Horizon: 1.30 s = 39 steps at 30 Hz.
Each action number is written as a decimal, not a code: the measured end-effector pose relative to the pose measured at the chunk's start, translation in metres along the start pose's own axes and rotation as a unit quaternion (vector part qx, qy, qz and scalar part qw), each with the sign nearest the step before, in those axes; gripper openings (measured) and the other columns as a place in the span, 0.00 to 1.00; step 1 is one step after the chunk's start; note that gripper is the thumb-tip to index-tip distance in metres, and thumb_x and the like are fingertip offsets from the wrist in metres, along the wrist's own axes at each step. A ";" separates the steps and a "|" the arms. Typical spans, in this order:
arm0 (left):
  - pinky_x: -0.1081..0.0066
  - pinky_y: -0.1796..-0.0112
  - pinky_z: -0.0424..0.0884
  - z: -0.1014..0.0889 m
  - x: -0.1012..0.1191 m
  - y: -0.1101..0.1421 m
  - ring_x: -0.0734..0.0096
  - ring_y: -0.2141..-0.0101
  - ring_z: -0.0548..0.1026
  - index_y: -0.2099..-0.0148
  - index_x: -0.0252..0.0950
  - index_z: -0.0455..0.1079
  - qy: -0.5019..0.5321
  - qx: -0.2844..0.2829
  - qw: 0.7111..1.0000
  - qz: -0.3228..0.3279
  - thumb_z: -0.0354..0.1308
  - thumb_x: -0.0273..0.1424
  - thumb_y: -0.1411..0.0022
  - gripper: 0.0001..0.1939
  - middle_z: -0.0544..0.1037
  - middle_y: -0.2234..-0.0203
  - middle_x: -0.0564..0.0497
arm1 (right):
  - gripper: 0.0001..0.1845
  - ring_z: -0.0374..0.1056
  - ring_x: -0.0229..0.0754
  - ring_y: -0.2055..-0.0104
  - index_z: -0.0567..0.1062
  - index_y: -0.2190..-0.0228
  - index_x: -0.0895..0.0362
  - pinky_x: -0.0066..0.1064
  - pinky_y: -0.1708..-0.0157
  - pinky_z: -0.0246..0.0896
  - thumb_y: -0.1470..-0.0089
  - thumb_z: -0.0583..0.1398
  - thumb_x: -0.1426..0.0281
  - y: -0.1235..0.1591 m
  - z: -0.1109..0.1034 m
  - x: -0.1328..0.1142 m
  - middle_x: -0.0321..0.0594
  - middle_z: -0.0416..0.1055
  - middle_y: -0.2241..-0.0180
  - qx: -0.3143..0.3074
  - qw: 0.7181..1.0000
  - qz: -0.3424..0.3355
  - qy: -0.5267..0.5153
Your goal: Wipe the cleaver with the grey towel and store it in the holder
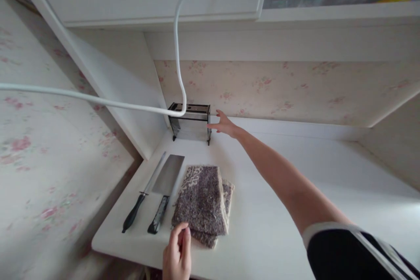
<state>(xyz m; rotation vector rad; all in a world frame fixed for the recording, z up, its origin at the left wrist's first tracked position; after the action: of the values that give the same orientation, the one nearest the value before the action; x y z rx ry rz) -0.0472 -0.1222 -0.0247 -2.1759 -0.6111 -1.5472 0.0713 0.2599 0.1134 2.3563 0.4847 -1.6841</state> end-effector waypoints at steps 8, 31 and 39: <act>0.67 0.65 0.76 -0.002 -0.008 -0.028 0.58 0.65 0.79 0.58 0.32 0.69 0.009 -0.005 0.999 -0.033 0.56 0.49 0.43 0.24 0.80 0.65 0.40 | 0.63 0.67 0.52 0.53 0.47 0.36 0.54 0.39 0.64 0.71 0.69 0.72 0.70 -0.046 0.019 -0.012 0.57 0.54 0.39 -0.011 1.000 0.008 0.020; 0.71 0.67 0.73 0.002 -0.003 -0.026 0.63 0.68 0.78 0.59 0.34 0.70 -0.046 -0.048 0.998 -0.014 0.53 0.48 0.41 0.21 0.79 0.68 0.44 | 0.43 0.72 0.47 0.58 0.67 0.49 0.51 0.38 0.62 0.70 0.69 0.72 0.73 0.038 -0.175 0.040 0.46 0.71 0.52 0.018 0.999 0.031 0.010; 0.71 0.67 0.74 0.005 -0.002 -0.025 0.62 0.68 0.78 0.60 0.35 0.71 -0.055 -0.045 0.997 -0.021 0.54 0.49 0.43 0.22 0.80 0.68 0.45 | 0.39 0.72 0.45 0.56 0.69 0.51 0.53 0.36 0.56 0.68 0.67 0.71 0.76 0.054 -0.218 0.069 0.46 0.71 0.50 0.029 0.998 0.032 -0.051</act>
<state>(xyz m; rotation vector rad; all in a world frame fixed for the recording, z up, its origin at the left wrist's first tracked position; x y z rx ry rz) -0.0580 -0.0990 -0.0261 -2.3414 -0.6373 -1.5121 0.3033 0.2961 0.1180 2.2855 0.3446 -1.8004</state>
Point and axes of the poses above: each hand's wrist, its own y-axis away from the middle knuckle, its own z-axis out of the palm, x = y × z, the point moved 1 cm from there along -y, towards the middle knuckle
